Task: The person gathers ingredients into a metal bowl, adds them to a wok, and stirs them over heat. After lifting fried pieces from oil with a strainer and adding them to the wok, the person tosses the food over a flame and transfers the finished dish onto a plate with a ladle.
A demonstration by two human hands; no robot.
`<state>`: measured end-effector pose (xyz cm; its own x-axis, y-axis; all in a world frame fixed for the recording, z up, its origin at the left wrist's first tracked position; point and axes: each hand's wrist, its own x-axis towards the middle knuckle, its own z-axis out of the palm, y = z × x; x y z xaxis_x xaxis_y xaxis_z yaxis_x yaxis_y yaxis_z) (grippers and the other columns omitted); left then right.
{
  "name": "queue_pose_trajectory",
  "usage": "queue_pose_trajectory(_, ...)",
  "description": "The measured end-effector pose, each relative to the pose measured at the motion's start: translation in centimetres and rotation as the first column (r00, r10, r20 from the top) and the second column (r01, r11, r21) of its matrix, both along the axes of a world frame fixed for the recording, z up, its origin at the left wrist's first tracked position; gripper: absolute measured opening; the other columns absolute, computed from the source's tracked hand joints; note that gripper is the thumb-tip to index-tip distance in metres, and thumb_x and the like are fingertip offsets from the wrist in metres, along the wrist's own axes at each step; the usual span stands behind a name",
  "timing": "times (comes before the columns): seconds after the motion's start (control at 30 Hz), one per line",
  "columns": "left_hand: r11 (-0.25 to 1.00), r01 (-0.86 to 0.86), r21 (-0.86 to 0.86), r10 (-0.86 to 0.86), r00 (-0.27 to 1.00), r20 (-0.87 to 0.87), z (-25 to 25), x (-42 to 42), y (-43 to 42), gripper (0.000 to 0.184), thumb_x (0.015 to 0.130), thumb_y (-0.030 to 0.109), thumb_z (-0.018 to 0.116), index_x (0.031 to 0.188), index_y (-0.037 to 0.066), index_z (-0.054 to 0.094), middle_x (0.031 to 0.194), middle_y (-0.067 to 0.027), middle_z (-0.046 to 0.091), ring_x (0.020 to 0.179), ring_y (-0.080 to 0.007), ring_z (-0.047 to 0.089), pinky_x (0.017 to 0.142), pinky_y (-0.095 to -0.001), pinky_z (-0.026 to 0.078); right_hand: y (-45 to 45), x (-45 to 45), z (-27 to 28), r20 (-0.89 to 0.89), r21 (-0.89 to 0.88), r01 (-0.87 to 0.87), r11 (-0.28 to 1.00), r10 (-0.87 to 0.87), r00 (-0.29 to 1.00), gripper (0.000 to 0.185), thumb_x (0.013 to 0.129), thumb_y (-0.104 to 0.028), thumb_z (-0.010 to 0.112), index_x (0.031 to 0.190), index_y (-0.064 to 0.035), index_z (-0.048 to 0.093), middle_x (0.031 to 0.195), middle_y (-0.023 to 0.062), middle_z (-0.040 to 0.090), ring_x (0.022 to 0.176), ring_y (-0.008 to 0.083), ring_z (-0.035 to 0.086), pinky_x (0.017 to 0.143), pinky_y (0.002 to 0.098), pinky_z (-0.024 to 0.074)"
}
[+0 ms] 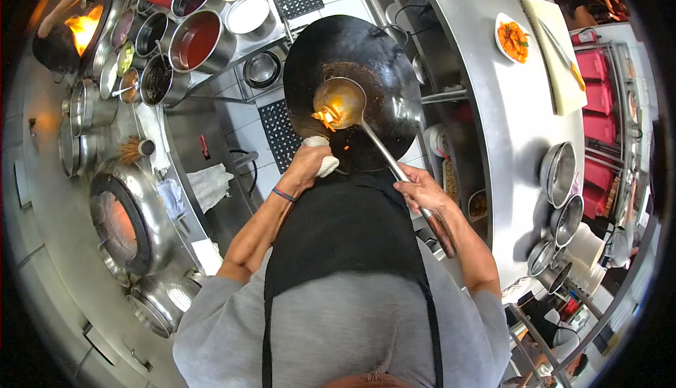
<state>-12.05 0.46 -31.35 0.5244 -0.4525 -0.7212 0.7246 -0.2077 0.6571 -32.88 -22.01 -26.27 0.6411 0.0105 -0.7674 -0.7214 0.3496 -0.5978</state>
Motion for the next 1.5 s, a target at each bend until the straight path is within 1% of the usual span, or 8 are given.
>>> queue_pose_trajectory(0.3,0.999,0.046,0.028,-0.042,0.993,-0.107,-0.1,-0.3,-1.0,0.006,0.078,0.006,0.061,0.073,0.008,0.058,0.066,-0.0042,0.056,0.052,-0.0169,0.055,0.046,-0.0344,0.040,0.5,1.9,2.4,0.022,0.500,0.213,0.839,-0.258,0.966,0.057,0.096,-0.003,0.060,0.150,-0.0077,0.041,0.066,-0.0026,0.045,0.038,0.0049,0.040,0.030,0.0220,0.0370)
queue_pose_trajectory(0.47,0.999,0.011,-0.049,-0.019,0.988,-0.155,-0.6,-0.1,-0.8,0.007,0.082,0.007,0.061,0.089,0.006,0.063,0.069,-0.0036,0.058,0.054,-0.0170,0.057,0.046,-0.0319,0.043,-1.1,1.8,4.9,0.096,0.533,0.326,0.780,-0.439,0.894,0.055,0.096,-0.003,0.060,0.149,-0.0069,0.042,0.065,-0.0021,0.042,0.038,0.0041,0.040,0.029,0.0215,0.0364)
queue_pose_trajectory(0.63,0.998,0.025,0.053,-0.016,0.987,-0.160,-0.3,0.0,-0.4,0.001,0.086,0.007,0.059,0.085,0.008,0.060,0.069,-0.0040,0.058,0.055,-0.0152,0.058,0.047,-0.0297,0.044,-5.9,0.5,10.4,0.364,-0.097,0.559,0.824,-0.493,0.790,0.060,0.095,-0.004,0.062,0.152,-0.0026,0.042,0.054,-0.0031,0.048,0.037,0.0058,0.040,0.032,0.0234,0.0354)
queue_pose_trajectory(0.7,0.998,0.026,0.057,-0.016,0.987,-0.159,-0.6,0.1,-0.3,0.003,0.084,0.006,0.058,0.082,0.008,0.059,0.067,-0.0031,0.055,0.054,-0.0154,0.056,0.046,-0.0304,0.042,-8.3,0.2,10.5,0.373,-0.451,0.620,0.642,-0.495,0.785,0.061,0.093,-0.004,0.061,0.152,-0.0043,0.044,0.060,-0.0002,0.056,0.039,0.0084,0.045,0.035,0.0258,0.0386)
queue_pose_trajectory(0.83,0.994,0.035,0.104,-0.020,0.990,-0.141,-1.4,0.4,-0.1,0.005,0.083,0.006,0.058,0.080,0.009,0.058,0.065,-0.0021,0.052,0.053,-0.0156,0.053,0.046,-0.0318,0.039,-15.0,-0.5,8.0,0.325,-0.904,0.399,0.152,-0.361,0.874,0.057,0.091,-0.009,0.058,0.147,-0.0034,0.050,0.091,0.0207,0.072,0.073,0.0300,0.070,0.068,0.0395,0.0560)
queue_pose_trajectory(0.87,0.995,0.032,0.098,-0.018,0.990,-0.141,-1.4,0.4,-0.1,0.005,0.083,0.006,0.057,0.079,0.009,0.058,0.065,-0.0019,0.052,0.053,-0.0157,0.053,0.046,-0.0320,0.039,-16.8,-0.9,6.7,0.308,-0.945,0.326,0.002,-0.321,0.895,0.056,0.090,-0.010,0.058,0.145,-0.0030,0.051,0.098,0.0253,0.073,0.083,0.0354,0.074,0.077,0.0422,0.0574)
queue_pose_trajectory(1.0,0.995,0.049,0.083,-0.036,0.987,-0.155,-1.7,0.8,0.2,0.006,0.083,0.008,0.057,0.078,0.010,0.057,0.066,-0.0017,0.052,0.054,-0.0152,0.052,0.047,-0.0317,0.038,-20.4,-1.4,4.5,0.295,-0.955,0.277,-0.105,-0.255,0.921,0.062,0.086,-0.012,0.061,0.147,-0.0032,0.051,0.090,0.0251,0.073,0.067,0.0258,0.068,0.073,0.0398,0.0560)
queue_pose_trajectory(1.5,0.998,0.018,0.066,-0.006,0.983,-0.182,-1.2,1.6,-0.5,0.007,0.082,0.008,0.059,0.076,0.011,0.057,0.064,-0.0014,0.054,0.052,-0.0165,0.055,0.045,-0.0318,0.041,-21.3,-1.6,3.6,0.352,-0.936,0.329,-0.128,-0.289,0.890,0.065,0.084,-0.006,0.056,0.148,-0.0050,0.049,0.077,0.0251,0.067,0.059,0.0241,0.064,0.065,0.0398,0.0540)
